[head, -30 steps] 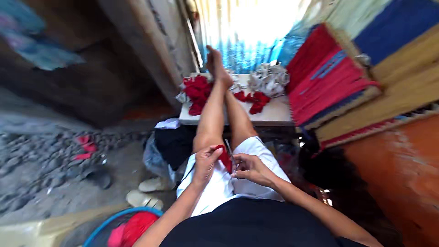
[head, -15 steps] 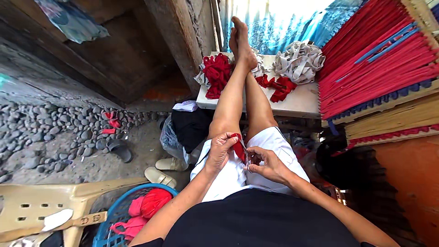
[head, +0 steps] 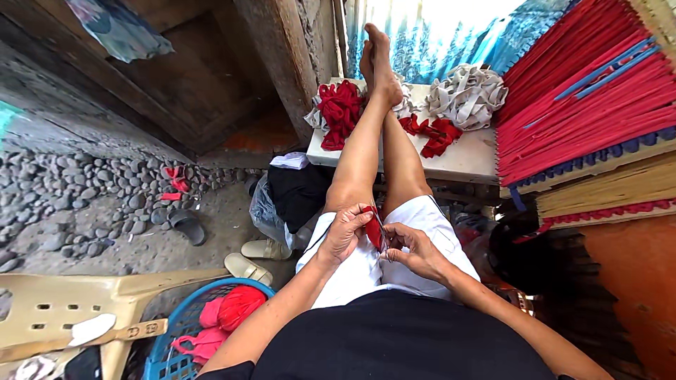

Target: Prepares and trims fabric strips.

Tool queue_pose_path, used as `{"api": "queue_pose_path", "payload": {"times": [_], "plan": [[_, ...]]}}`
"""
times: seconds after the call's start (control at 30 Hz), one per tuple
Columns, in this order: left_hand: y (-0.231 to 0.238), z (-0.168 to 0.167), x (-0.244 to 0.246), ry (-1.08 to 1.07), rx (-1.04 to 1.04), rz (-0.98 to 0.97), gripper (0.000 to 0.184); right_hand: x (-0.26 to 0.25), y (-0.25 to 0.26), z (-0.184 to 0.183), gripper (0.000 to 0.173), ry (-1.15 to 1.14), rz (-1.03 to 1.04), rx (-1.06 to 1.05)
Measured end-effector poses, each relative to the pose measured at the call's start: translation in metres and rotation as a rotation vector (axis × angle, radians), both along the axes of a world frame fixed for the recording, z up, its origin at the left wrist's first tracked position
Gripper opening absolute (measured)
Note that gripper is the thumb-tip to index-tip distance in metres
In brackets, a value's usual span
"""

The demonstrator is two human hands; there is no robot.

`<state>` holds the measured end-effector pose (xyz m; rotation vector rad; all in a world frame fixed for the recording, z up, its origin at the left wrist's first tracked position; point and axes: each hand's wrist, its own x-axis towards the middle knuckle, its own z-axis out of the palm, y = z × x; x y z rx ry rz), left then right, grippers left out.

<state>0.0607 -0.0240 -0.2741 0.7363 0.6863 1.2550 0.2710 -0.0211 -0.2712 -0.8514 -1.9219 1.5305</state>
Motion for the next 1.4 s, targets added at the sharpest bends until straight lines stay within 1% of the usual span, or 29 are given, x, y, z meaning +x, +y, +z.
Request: {"api": "queue_pose_path", "payload": {"times": [0.3,0.57,0.97,1.17,1.4], "plan": [[0.0,-0.001,-0.002,-0.023,0.031,-0.027,0.015,-0.002,-0.001,-0.006,0.033,0.036,0.021,0.007],[0.001,-0.006,-0.001,0.028,0.078,-0.027,0.013,-0.005,-0.001,-0.008,0.036,0.064,0.008,0.009],[0.001,-0.005,-0.002,-0.006,0.041,-0.045,0.011,-0.008,-0.004,-0.01,0.033,0.14,-0.006,-0.047],[0.001,-0.006,-0.002,0.035,0.056,-0.04,0.012,-0.009,-0.003,-0.008,0.035,0.146,-0.01,-0.057],[0.001,-0.007,-0.002,0.037,0.05,-0.038,0.009,-0.007,-0.005,-0.011,0.032,0.129,-0.024,-0.07]]}}
